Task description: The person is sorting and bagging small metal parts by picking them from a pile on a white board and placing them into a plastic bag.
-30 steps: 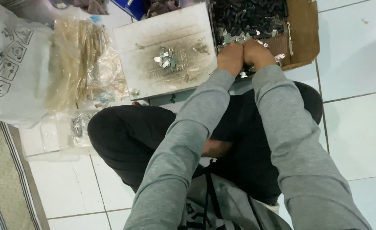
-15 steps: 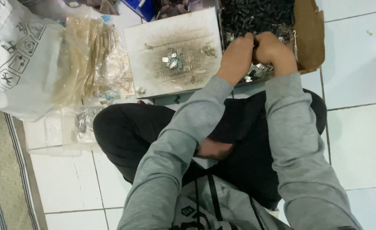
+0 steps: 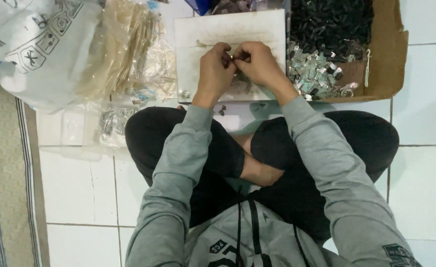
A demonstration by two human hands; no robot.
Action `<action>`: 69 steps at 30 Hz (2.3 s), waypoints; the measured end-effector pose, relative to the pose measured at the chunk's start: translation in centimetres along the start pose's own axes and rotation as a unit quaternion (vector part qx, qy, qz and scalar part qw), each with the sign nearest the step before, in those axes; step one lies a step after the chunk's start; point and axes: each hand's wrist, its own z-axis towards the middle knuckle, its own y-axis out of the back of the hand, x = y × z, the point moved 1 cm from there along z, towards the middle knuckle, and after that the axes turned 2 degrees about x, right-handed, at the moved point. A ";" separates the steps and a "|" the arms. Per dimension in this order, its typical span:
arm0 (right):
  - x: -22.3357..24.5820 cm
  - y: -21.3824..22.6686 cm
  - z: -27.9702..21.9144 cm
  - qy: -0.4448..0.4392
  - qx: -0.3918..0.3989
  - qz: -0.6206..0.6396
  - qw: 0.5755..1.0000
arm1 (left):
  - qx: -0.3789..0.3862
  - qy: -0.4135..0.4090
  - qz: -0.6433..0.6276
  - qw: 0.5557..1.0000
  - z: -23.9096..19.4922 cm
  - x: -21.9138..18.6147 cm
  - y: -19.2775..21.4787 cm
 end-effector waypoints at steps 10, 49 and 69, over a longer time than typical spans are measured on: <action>0.6 0.4 -1.0 0.076 -0.056 -0.094 0.991 | -0.057 -0.015 0.093 0.994 -1.0 3.9 2.2; -34.4 8.1 -8.2 -0.259 -0.039 -0.352 0.899 | 0.104 -0.182 0.327 0.922 0.8 4.0 -31.3; -26.4 12.5 -6.3 -0.263 -0.013 -0.306 0.915 | 0.110 -0.217 0.281 0.928 1.0 2.4 -29.9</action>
